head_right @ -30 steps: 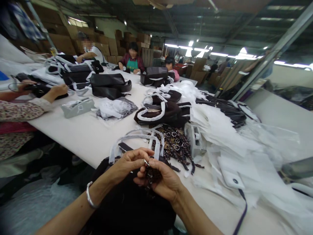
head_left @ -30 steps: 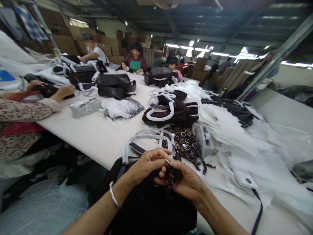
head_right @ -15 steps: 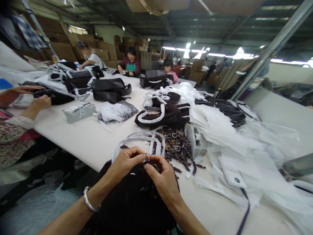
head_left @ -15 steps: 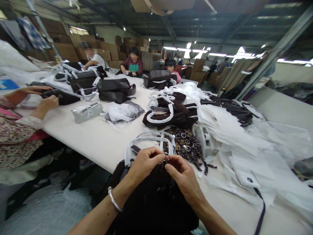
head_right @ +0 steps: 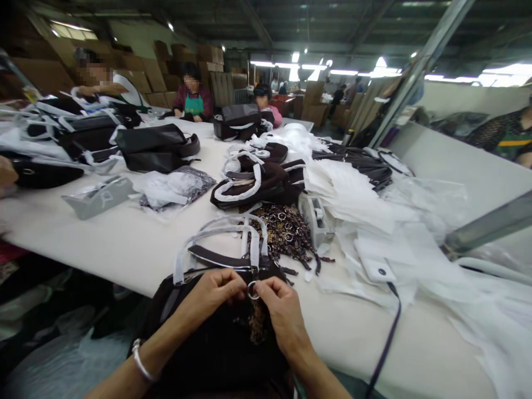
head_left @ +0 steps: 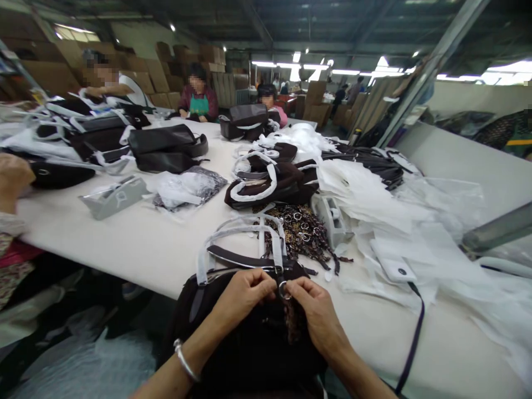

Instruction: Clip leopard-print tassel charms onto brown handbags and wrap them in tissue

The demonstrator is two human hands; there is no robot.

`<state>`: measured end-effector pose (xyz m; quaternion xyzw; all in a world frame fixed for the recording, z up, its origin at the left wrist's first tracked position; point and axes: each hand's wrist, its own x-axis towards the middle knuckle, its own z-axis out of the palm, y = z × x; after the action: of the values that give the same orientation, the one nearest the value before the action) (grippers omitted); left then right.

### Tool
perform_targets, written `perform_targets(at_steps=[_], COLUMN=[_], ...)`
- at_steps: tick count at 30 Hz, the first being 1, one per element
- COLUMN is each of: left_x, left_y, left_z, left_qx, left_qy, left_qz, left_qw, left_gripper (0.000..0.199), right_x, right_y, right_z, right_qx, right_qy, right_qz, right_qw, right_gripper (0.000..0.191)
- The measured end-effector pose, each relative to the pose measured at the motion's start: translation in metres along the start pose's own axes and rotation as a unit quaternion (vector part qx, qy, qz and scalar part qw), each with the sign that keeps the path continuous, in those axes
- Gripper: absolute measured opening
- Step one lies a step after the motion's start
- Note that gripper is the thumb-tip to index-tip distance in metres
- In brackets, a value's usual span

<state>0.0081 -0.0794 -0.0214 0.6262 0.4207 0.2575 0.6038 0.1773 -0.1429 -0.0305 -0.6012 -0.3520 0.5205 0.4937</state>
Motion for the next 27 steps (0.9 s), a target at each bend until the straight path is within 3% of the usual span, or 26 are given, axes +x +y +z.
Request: perform_targets(at_steps=[3, 5, 10, 15, 19, 23, 27], left_x=[0.028, 0.049, 0.083, 0.079, 0.069, 0.065, 0.063], left_y=[-0.004, -0.008, -0.017, -0.028, -0.037, -0.042, -0.044], left_z=[-0.007, -0.005, 0.008, 0.01, 0.012, 0.018, 0.02], left_qx=[0.131, 0.19, 0.177, 0.045, -0.079, -0.12, -0.075], left_qy=[0.026, 0.029, -0.023, -0.067, -0.044, 0.019, 0.001], left_qz=[0.028, 0.023, -0.015, -0.012, -0.003, -0.048, -0.027], left_qw=[0.991, 0.981, 0.984, 0.997, 0.996, 0.991, 0.997], left_gripper=[0.018, 0.013, 0.018, 0.02, 0.024, 0.025, 0.018], right_x=[0.003, 0.009, 0.035, 0.046, 0.046, 0.05, 0.054], right_y=[0.002, 0.003, 0.008, 0.009, 0.009, 0.01, 0.013], right_z=[-0.008, -0.01, -0.011, -0.013, -0.01, -0.007, -0.004], right_qx=[-0.034, -0.068, -0.167, -0.186, -0.235, -0.276, -0.295], right_qy=[0.033, 0.054, 0.107, 0.11, 0.121, 0.13, 0.124], right_qz=[0.028, 0.012, -0.049, -0.056, -0.077, -0.097, -0.093], right_qw=[0.999, 0.996, 0.979, 0.975, 0.961, 0.947, 0.943], right_gripper=[0.032, 0.032, 0.029, 0.015, 0.013, 0.01, 0.009])
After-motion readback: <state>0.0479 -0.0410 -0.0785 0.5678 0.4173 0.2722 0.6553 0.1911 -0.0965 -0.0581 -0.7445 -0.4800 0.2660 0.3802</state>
